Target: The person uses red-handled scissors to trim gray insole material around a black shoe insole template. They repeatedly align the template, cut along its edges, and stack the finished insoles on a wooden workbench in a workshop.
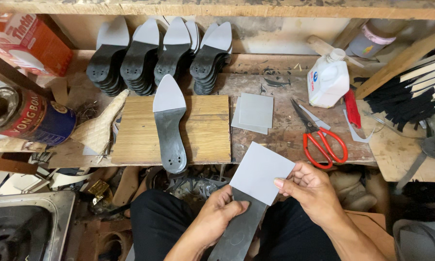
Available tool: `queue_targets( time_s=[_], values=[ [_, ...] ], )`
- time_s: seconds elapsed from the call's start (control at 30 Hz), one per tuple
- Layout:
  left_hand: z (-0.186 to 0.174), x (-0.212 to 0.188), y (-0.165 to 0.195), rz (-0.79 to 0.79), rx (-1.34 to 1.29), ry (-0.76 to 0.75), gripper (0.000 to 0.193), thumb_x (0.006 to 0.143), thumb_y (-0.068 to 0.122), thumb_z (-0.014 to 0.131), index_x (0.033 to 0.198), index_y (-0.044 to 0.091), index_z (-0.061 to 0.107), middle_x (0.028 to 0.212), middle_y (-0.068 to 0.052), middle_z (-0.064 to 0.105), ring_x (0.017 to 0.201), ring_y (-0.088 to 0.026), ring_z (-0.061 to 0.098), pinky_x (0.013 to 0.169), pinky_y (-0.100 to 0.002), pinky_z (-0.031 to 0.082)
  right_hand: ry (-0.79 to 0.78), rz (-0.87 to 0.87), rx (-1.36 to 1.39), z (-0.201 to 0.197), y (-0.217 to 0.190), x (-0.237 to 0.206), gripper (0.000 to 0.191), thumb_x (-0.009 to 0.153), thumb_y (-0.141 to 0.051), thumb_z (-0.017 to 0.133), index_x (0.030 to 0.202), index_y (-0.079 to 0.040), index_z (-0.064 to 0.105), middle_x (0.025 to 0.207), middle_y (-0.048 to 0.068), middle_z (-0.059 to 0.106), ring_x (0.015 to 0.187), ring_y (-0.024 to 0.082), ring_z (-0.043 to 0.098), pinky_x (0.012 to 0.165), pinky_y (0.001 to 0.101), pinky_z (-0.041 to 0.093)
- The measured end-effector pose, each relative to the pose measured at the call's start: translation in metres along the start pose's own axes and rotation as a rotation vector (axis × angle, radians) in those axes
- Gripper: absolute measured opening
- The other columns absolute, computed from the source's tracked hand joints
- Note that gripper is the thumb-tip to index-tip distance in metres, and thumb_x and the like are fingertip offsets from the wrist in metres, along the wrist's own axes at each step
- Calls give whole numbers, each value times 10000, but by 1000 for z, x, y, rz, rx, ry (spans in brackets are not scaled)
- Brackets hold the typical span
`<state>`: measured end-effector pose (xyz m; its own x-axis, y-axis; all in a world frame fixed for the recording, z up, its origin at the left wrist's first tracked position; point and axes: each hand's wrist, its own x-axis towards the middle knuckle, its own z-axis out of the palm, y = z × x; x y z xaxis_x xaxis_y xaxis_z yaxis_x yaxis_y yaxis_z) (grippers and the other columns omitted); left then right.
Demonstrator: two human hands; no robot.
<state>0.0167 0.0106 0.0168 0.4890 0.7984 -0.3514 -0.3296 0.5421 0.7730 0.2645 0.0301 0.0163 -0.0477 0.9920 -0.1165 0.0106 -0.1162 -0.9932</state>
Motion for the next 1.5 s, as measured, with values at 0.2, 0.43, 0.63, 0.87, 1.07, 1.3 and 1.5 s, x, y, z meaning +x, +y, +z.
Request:
queue_targets(
  time_s=[0.2, 0.43, 0.63, 0.87, 1.07, 1.3, 1.5],
  values=[
    [0, 2, -4, 0, 8, 14, 235, 967, 109, 606, 1158, -17, 662, 955, -64, 725, 795, -103, 665, 732, -266, 555, -10, 0, 43, 0, 0, -1, 183, 849, -33, 755, 1000, 9, 661, 824, 78, 708, 692, 108, 644, 624, 259, 520],
    [0, 2, -2, -71, 41, 69, 296, 997, 255, 598, 1099, -13, 672, 842, -62, 732, 684, -115, 656, 646, -278, 538, -12, 6, 12, 1, -2, -2, 193, 852, -39, 758, 1011, 14, 662, 817, 82, 709, 683, 109, 641, 617, 258, 520],
    [1, 3, -3, -47, 42, 99, 311, 1005, 268, 594, 1096, -11, 698, 866, -56, 737, 710, -100, 655, 668, -265, 541, -3, 2, 12, 3, -6, -5, 199, 854, -31, 749, 1024, 19, 658, 825, 84, 710, 687, 112, 648, 618, 260, 526],
    [3, 2, -3, -21, 103, 100, 311, 1007, 264, 574, 1096, -10, 691, 859, -63, 740, 712, -107, 666, 673, -265, 547, -12, -24, 25, 4, -6, -7, 205, 857, -14, 735, 1042, 13, 650, 842, 87, 723, 698, 114, 662, 620, 264, 538],
    [4, 2, -2, -13, 90, 98, 312, 1011, 261, 571, 1100, -13, 689, 869, -59, 739, 723, -102, 663, 679, -266, 546, -7, -41, 10, 4, -3, -6, 201, 867, 1, 734, 1049, 21, 651, 838, 85, 714, 700, 114, 650, 616, 257, 523],
    [5, 1, -5, -9, 123, 133, 303, 1005, 258, 565, 1089, -1, 698, 848, -60, 738, 703, -103, 659, 664, -261, 541, 16, -30, 2, 7, -5, -9, 204, 862, 0, 730, 1048, 20, 650, 876, 89, 717, 760, 123, 675, 676, 280, 565],
    [11, 3, -13, 75, 59, 157, 294, 1005, 231, 577, 1123, -9, 700, 887, -32, 743, 746, -80, 649, 699, -251, 533, -23, 125, 129, 27, -1, -18, 518, 730, 29, 779, 1215, -47, 613, 1049, 69, 737, 933, 136, 707, 831, 310, 581]
  ],
)
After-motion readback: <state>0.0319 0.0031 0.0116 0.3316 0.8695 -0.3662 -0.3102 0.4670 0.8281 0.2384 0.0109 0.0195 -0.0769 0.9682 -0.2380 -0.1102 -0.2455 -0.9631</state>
